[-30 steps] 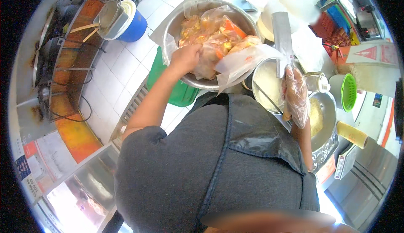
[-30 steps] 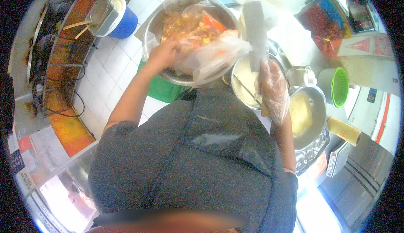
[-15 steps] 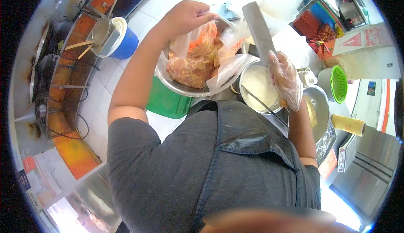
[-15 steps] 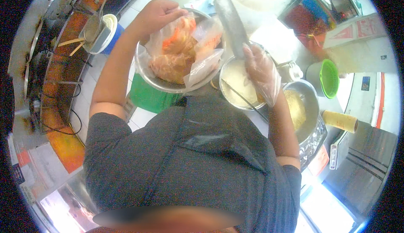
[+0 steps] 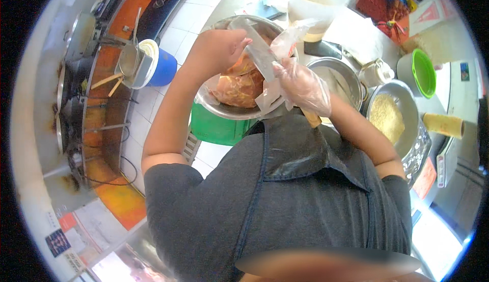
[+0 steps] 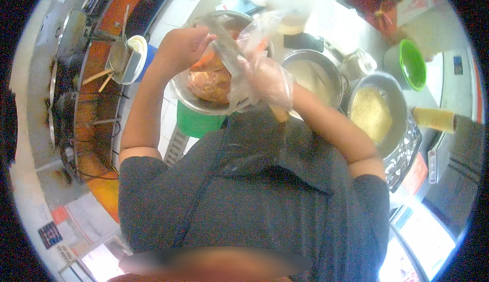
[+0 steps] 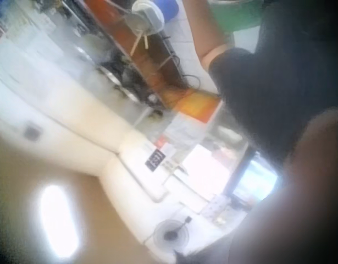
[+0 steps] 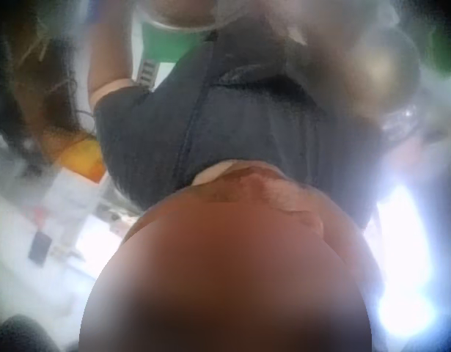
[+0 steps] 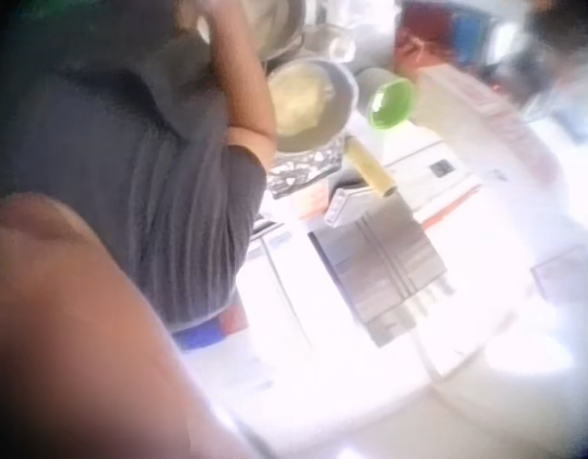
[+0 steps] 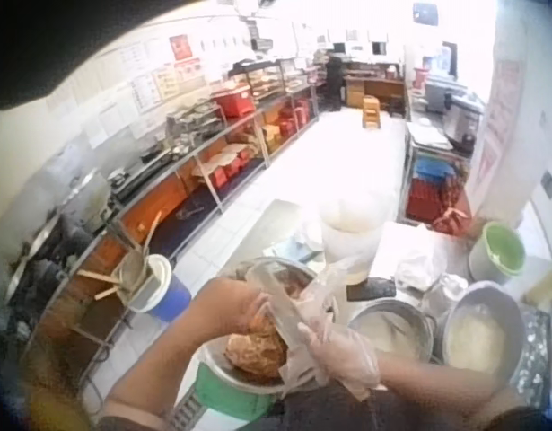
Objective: The person puts on a plastic glove, uses a knife to cut open a plastic bag containing pieces of meat, and moves the meat into a bowl. They then walk to a stove area, pick up a packet of instant noodles, tear it open by hand, and place the dried noodles into a small bowl.
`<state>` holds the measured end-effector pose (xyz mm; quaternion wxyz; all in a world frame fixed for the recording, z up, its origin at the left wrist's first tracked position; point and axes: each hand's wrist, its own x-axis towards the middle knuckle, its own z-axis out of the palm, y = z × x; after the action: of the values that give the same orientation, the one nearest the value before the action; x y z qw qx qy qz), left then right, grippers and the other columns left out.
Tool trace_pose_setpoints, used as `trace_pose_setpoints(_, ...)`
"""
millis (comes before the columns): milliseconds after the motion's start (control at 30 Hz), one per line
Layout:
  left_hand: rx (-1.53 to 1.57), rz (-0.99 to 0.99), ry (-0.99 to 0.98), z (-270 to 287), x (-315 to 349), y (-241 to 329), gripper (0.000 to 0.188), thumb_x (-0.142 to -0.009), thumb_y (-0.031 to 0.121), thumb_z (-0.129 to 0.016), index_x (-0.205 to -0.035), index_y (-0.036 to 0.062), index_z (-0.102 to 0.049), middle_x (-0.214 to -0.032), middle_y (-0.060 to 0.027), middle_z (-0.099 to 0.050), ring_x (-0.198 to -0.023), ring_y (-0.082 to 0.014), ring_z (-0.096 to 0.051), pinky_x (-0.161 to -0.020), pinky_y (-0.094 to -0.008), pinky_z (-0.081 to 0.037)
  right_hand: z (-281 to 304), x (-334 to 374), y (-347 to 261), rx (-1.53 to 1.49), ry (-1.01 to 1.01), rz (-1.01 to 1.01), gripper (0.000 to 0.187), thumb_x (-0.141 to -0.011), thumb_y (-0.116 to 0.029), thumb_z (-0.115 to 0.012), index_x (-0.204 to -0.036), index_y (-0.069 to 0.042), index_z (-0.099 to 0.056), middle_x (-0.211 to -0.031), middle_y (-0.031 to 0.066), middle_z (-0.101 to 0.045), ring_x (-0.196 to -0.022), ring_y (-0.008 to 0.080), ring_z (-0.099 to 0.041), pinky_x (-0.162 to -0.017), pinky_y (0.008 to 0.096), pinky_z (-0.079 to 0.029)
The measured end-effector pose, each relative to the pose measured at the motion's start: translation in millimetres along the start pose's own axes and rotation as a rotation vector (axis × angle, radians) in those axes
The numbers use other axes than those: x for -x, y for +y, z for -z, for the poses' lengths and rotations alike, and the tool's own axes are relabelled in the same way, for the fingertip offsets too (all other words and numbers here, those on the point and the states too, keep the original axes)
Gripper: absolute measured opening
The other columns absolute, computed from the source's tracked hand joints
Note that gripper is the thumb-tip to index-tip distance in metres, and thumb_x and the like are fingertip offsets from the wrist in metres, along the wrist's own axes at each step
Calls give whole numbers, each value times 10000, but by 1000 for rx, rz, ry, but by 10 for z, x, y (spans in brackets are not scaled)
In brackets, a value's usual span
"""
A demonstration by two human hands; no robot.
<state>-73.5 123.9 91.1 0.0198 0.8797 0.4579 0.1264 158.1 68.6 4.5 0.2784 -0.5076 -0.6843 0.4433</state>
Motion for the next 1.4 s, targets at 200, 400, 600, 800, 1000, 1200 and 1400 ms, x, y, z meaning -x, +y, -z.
trace_pose_setpoints(200,-255,-451,143,-89,-152,-129,275,-923,225,-633,-684,127,-538,-583,-84,-579,-515,-293,-604,-457,-410,-451,-155,-48,-170,298,-23,195,295,-1000,-243,-513,-1120,25,-545,-771,291,-641,-757,471,-653,-683,532,-523)
trace_pose_setpoints(400,-200,-551,292,-77,-188,-25,321,-856,86,-669,-649,119,-426,-539,-51,-523,-484,-240,-586,-422,-375,-441,-142,99,-201,348,12,268,255,-982,-200,-544,-1001,53,-557,-662,247,-623,-598,400,-649,-543,490,-509)
trace_pose_setpoints(600,-292,-617,238,-141,-322,67,275,-864,76,-623,-645,122,-465,-525,-40,-525,-490,-236,-591,-431,-379,-453,-78,-138,-179,432,-117,326,265,-980,-237,-551,-990,27,-567,-698,214,-639,-630,373,-656,-558,464,-515)
trace_pose_setpoints(800,-317,-568,241,-124,-441,-44,283,-850,84,-653,-649,133,-459,-517,-72,-509,-469,-262,-582,-424,-392,-448,-279,-4,-61,280,51,165,271,-972,-243,-572,-1083,3,-592,-816,234,-663,-735,366,-677,-652,434,-552)
trace_pose_setpoints(1000,-275,-672,190,-257,-481,132,259,-850,102,-652,-671,138,-469,-530,-56,-502,-493,-251,-594,-436,-385,-461,152,-59,-477,331,-482,212,329,-965,-242,-556,-1264,-116,-614,-1088,194,-663,-962,304,-672,-835,367,-530)
trace_pose_setpoints(1200,-357,-629,224,-282,-541,12,295,-844,66,-617,-611,148,-456,-502,-25,-508,-474,-205,-589,-432,-357,-457,-159,-55,124,312,-252,30,341,-991,-295,-555,-1124,10,-631,-793,224,-690,-752,341,-716,-663,458,-567)
trace_pose_setpoints(1400,-325,-694,209,-352,-630,152,296,-855,60,-607,-617,146,-455,-499,-23,-510,-462,-210,-582,-427,-348,-458,-172,-233,114,192,-413,406,314,-938,-311,-625,-1069,-34,-690,-848,210,-704,-763,313,-710,-687,441,-568)
